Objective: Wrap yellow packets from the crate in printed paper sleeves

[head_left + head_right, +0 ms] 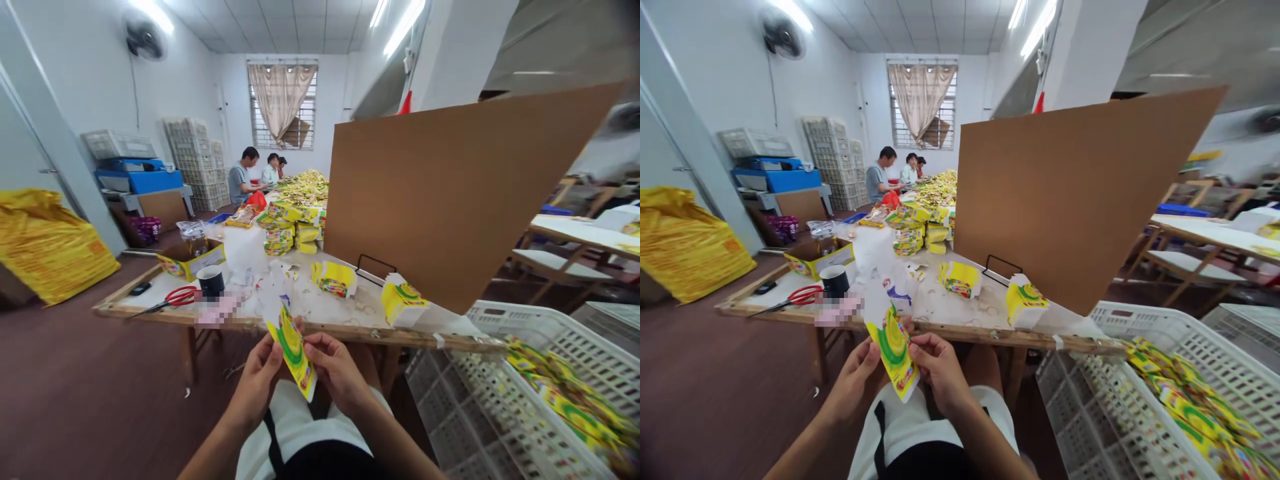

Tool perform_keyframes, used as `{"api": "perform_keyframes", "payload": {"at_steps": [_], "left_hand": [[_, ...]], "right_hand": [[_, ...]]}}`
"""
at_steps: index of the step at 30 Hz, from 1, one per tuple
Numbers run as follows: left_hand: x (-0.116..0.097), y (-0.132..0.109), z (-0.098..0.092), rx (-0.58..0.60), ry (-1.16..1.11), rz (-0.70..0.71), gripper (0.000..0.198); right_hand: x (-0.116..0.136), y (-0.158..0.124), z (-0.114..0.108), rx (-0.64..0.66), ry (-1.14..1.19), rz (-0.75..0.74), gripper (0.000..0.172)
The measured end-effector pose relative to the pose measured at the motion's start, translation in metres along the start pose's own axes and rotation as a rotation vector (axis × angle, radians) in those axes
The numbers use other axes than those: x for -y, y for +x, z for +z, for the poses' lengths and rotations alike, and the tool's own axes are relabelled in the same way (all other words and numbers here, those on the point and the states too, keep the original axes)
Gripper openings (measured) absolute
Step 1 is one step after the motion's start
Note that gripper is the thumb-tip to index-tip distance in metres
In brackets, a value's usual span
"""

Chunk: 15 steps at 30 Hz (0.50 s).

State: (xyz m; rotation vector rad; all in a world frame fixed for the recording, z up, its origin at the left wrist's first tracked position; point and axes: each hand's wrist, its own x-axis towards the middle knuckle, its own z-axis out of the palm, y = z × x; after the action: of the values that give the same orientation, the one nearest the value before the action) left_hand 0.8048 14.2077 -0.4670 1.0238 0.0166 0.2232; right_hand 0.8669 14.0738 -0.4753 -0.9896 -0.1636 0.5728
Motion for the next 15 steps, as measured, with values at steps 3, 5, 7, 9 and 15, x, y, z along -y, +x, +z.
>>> {"api": "perform_keyframes", "payload": {"at_steps": [3,5,7,9,15], "left_hand": [[-0.004,-0.001,0.000,0.049,-0.036,-0.044,0.042],[-0.004,0.000,-0.001,0.029,-0.027,-0.054,0.038],[-0.004,0.002,-0.003,-0.012,0.009,-0.057,0.036],[-0.003,0.003,-0.004,-0.029,0.061,-0.053,0.036],[0.000,0.005,-0.003,-0.069,0.250,0.011,0.035]], "right_hand": [[-0.001,-0.001,0.000,0.010,-0.103,-0.067,0.036],[-0.003,-0.002,0.001,0.035,-0.188,-0.148,0.034],[-0.004,-0.004,0.003,0.064,-0.262,-0.220,0.035],[-0.005,-0.006,0.006,0.069,-0.308,-0.247,0.036],[-0.011,-0.009,0.009,-0.033,-0.307,-0.224,0.044]]}}
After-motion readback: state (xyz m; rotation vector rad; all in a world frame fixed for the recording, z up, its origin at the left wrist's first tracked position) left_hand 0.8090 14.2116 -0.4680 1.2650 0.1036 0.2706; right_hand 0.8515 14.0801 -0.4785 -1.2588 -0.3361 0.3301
